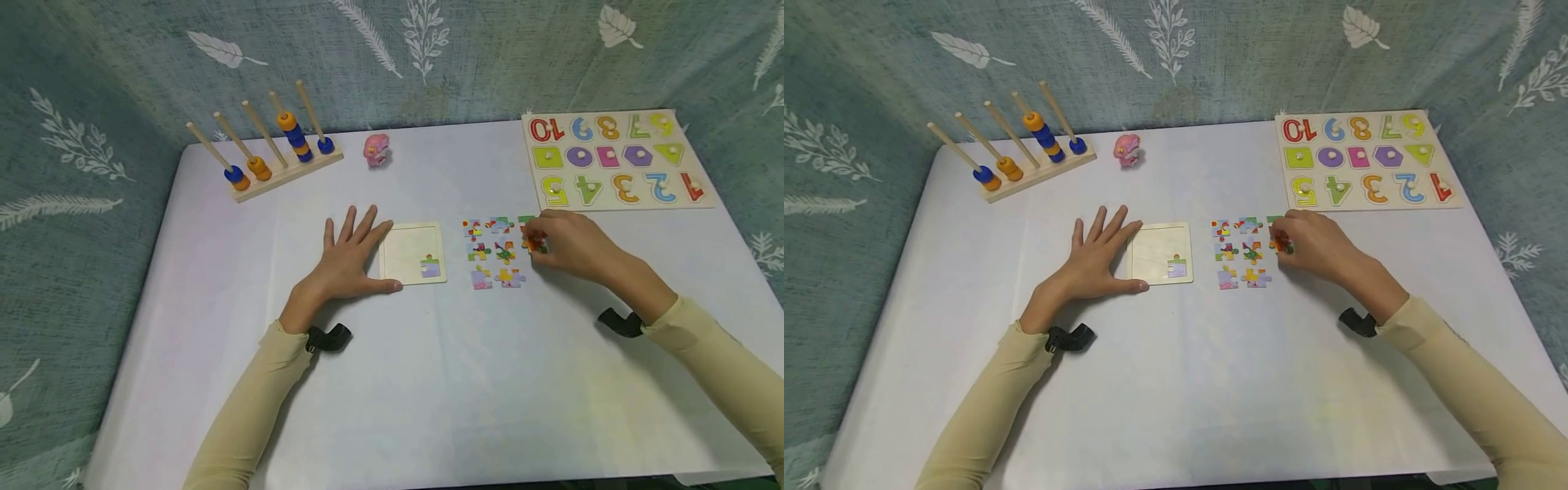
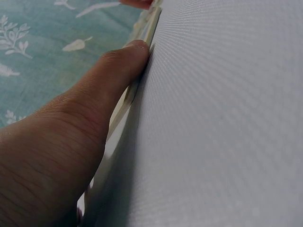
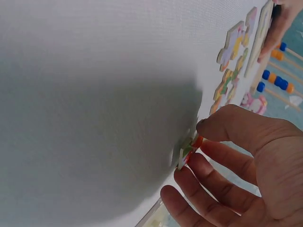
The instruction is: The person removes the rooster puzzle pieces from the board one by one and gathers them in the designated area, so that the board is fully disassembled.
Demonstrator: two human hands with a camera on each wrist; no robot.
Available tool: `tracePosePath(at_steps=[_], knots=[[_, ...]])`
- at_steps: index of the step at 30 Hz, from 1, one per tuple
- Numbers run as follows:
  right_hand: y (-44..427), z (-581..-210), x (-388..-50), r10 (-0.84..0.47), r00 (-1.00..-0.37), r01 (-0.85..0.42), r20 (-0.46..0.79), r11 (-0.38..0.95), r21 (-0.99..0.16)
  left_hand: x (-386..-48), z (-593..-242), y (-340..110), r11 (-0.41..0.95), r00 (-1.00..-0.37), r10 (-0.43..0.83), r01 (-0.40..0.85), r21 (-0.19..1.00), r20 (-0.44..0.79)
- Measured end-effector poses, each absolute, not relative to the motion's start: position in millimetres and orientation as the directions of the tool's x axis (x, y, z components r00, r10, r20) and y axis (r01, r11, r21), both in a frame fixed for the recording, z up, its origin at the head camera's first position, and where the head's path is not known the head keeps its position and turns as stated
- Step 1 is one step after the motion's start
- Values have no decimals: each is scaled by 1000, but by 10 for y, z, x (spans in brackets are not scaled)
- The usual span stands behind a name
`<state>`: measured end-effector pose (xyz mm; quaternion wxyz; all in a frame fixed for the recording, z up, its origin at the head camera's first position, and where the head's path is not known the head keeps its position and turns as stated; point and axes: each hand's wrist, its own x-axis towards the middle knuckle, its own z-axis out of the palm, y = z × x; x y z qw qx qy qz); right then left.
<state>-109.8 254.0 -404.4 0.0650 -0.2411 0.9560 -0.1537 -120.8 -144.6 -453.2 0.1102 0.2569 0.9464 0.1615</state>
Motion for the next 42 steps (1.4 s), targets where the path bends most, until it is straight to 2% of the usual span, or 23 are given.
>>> tracePosePath(at_steps=[15, 26, 34, 42], knots=[[2531, -4091, -1065, -513, -858, -484, -5, 812, -326, -1211, -4524, -1430, 819, -846, 519, 450, 356, -124], [2514, -4072, -1080, -530, -848, -497, -24, 809, -315, -1210, -4537, -1443, 822, -846, 516, 446, 354, -132], [2455, -3864, -1085, -530, -848, -501, 2, 801, -328, -1197, -4531, -1440, 824, -847, 514, 443, 353, -136], [2175, -3686, -1160, -564, -826, -529, 14, 765, -367, -1199, -4522, -1438, 816, -843, 521, 448, 367, -130]])
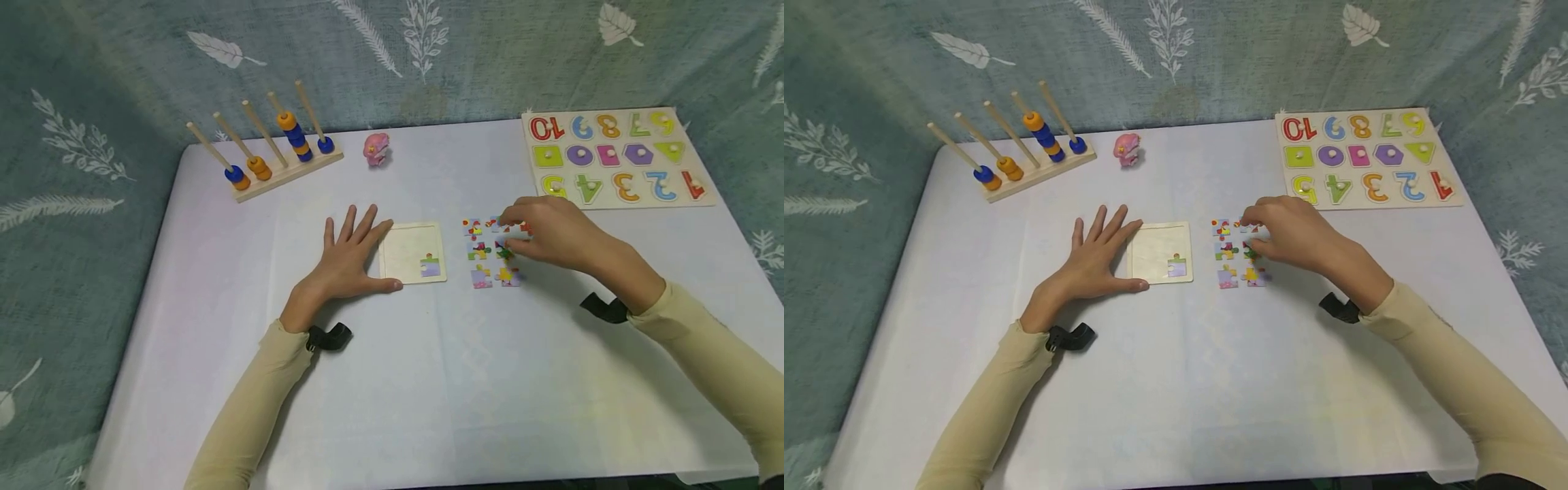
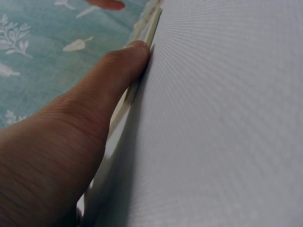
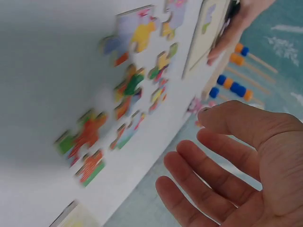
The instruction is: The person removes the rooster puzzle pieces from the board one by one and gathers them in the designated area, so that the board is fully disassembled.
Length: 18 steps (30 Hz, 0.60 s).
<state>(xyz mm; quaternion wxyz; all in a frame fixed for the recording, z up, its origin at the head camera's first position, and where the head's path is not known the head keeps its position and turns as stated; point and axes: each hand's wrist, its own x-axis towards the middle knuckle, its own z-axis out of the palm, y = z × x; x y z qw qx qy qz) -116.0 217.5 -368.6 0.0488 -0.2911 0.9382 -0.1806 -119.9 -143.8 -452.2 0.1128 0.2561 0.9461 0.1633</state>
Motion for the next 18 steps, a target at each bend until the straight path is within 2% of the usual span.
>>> tracePosePath(at_steps=[18], knots=[[1512, -3672, -1250, -662, -748, -582, -42, 686, -438, -1206, -4494, -1443, 809, -839, 529, 453, 374, -129]])
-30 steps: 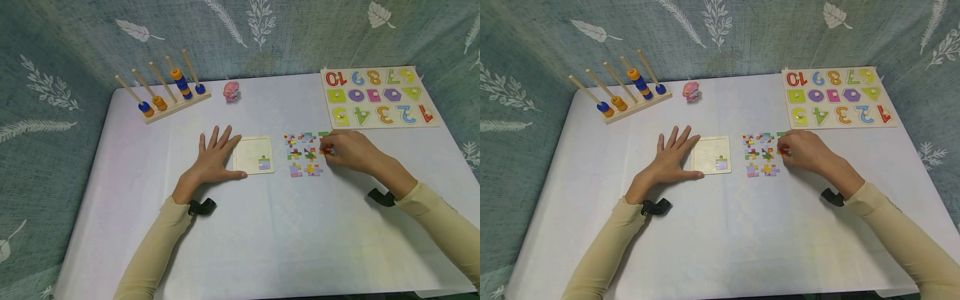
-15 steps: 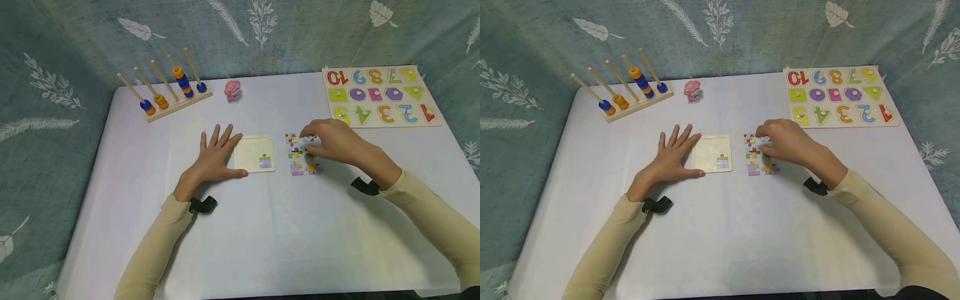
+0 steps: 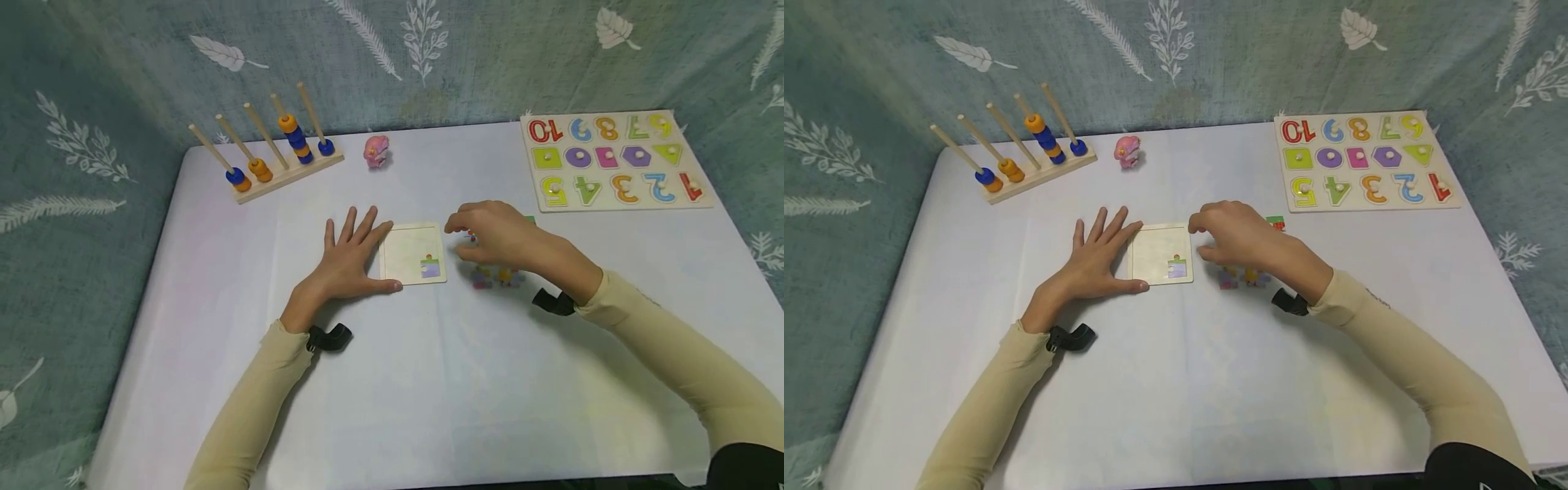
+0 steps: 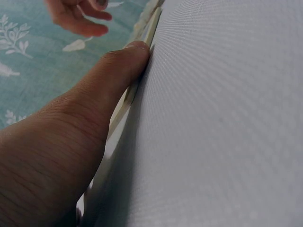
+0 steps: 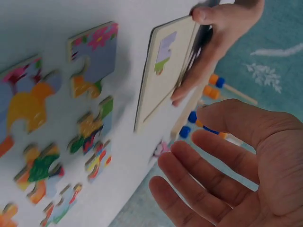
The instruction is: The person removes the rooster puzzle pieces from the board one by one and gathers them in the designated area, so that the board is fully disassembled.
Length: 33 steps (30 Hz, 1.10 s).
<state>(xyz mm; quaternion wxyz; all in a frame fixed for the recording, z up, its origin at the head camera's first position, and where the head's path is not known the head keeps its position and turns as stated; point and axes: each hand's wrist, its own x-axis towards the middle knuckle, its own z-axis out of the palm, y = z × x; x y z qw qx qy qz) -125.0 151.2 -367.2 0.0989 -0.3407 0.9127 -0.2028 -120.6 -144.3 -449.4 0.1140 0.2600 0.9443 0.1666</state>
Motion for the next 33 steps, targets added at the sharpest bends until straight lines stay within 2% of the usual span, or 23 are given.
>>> tracePosePath(at_steps=[5, 19, 33], knots=[[1354, -3728, -1277, -687, -723, -599, -75, 677, -428, -1199, -4518, -1465, 815, -843, 521, 445, 370, -134], [1147, -3972, -1243, -740, -670, -657, -56, 626, -421, -1213, -4519, -1449, 805, -835, 538, 469, 363, -117], [1057, -4018, -1199, -754, -652, -676, -74, 623, -392, -1202, -4519, -1460, 813, -839, 528, 457, 360, -128]])
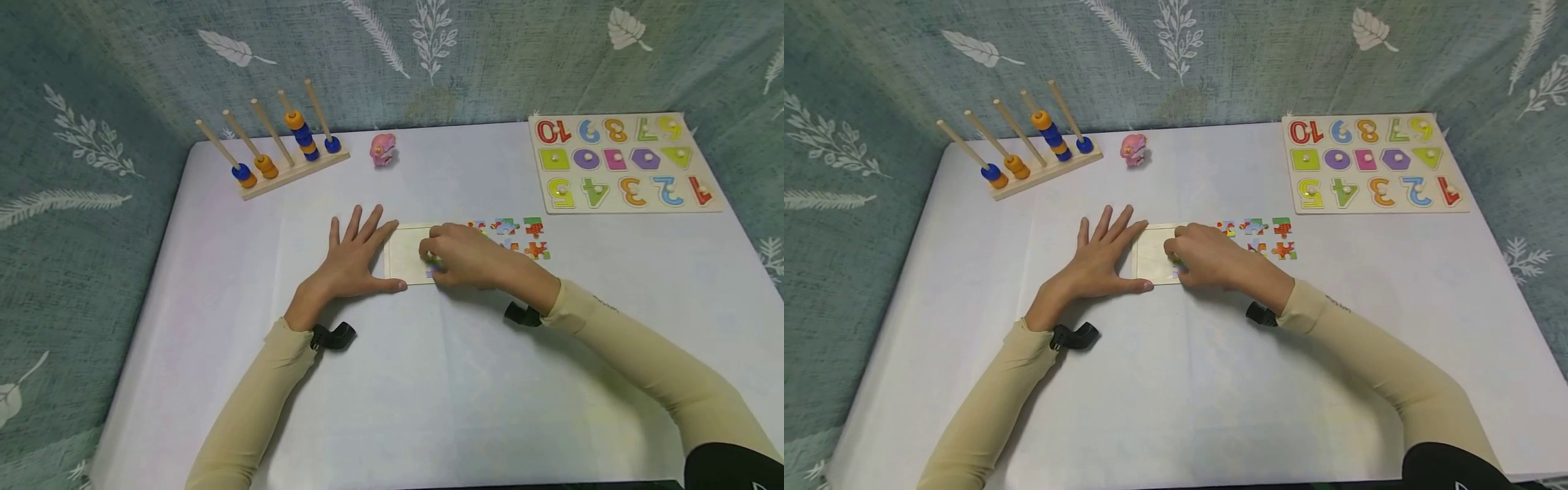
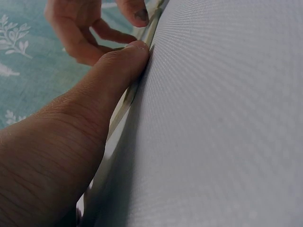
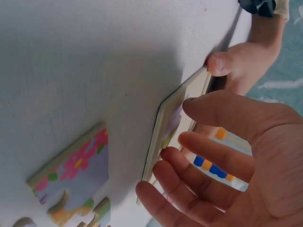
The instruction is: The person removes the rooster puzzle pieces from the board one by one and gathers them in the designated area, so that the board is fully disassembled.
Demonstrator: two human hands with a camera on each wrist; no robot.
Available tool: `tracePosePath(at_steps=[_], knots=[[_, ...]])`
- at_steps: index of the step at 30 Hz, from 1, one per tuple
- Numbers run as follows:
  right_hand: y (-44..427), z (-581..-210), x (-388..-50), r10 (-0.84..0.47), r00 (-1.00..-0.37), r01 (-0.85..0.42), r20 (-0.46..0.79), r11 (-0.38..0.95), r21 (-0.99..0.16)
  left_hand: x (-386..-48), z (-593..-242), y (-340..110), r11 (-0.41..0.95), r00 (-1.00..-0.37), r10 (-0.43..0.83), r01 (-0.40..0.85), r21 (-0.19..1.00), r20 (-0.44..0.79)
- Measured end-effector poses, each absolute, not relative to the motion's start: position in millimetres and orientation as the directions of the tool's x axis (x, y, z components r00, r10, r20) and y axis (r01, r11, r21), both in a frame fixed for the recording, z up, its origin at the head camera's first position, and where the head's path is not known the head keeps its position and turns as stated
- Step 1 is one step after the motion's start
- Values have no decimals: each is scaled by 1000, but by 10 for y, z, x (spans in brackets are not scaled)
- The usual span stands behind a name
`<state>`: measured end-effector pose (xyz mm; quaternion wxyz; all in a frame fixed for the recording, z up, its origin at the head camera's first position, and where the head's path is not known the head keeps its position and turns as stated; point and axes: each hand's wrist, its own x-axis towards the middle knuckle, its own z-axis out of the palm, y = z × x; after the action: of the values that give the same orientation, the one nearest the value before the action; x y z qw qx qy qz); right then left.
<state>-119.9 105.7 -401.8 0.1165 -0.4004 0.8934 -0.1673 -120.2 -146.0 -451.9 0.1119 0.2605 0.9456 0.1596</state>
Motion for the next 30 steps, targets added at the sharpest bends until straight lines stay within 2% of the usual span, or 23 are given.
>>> tracePosePath(at_steps=[30], knots=[[1008, -4022, -1138, -729, -683, -666, -52, 650, -367, -1208, -4536, -1459, 811, -839, 530, 461, 360, -120]])
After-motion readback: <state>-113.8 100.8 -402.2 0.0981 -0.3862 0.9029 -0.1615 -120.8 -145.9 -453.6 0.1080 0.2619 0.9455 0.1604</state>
